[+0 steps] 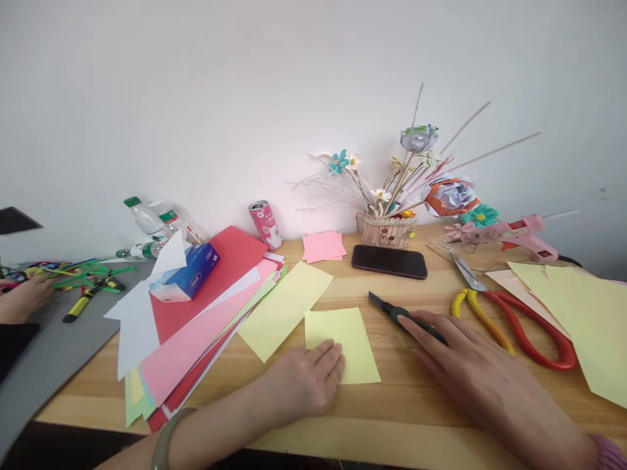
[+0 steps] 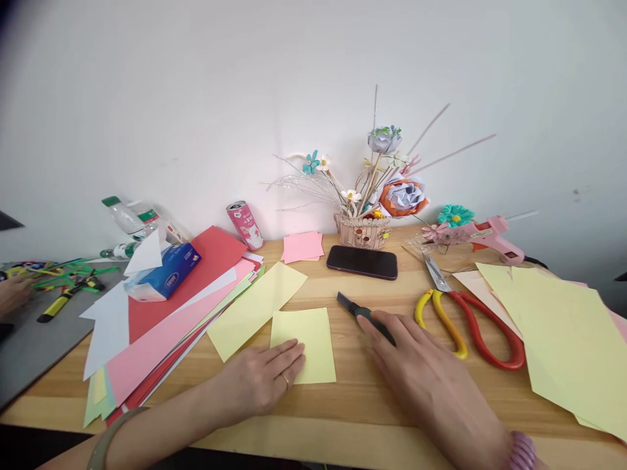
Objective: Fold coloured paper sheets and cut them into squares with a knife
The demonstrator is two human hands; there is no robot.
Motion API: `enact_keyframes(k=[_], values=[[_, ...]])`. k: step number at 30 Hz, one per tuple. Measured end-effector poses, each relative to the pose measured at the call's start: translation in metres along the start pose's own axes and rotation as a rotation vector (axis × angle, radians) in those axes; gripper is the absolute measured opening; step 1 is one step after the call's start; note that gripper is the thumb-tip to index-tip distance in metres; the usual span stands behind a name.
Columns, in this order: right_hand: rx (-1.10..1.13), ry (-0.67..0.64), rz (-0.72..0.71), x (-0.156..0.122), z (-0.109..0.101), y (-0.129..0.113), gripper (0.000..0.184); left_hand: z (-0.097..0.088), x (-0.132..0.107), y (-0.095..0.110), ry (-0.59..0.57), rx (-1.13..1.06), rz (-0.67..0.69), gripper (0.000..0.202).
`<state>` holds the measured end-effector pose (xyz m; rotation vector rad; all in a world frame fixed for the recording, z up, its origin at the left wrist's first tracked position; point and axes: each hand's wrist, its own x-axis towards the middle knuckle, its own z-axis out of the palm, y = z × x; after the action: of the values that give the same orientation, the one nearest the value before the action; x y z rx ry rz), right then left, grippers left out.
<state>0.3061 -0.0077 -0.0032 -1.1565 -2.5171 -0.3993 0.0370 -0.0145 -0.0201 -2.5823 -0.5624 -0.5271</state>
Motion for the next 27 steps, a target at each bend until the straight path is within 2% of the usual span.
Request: enact_keyframes(k=[3,6,12,19,23,27], values=[[0.229,-0.16,-0.006,0.012,-0.002,-0.008,0.033,-0.007,0.002,-0.001,0.057,-0.092,-0.056,0.023],[0.382,-0.287,-0.053,0.022,0.001,-0.017,0.035,-0.014,-0.003,0.0,0.032,-0.167,-0.06,0.03],[0.486,-0.324,-0.029,0.025,0.0,-0.029,0.026,-0.022,-0.016,0.0,-0.072,-0.279,-0.04,0.036],[0.625,-0.397,0.102,0.027,0.0,-0.035,0.019,-0.024,-0.018,-0.002,-0.179,-0.308,-0.026,0.031],[0.601,-0.399,0.086,0.023,0.002,-0.035,0.023,-0.022,-0.021,0.0,-0.184,-0.31,-0.044,0.032],[0.623,-0.404,0.113,0.003,-0.004,-0.024,0.027,-0.022,-0.023,0.001,-0.155,-0.315,-0.052,0.038]])
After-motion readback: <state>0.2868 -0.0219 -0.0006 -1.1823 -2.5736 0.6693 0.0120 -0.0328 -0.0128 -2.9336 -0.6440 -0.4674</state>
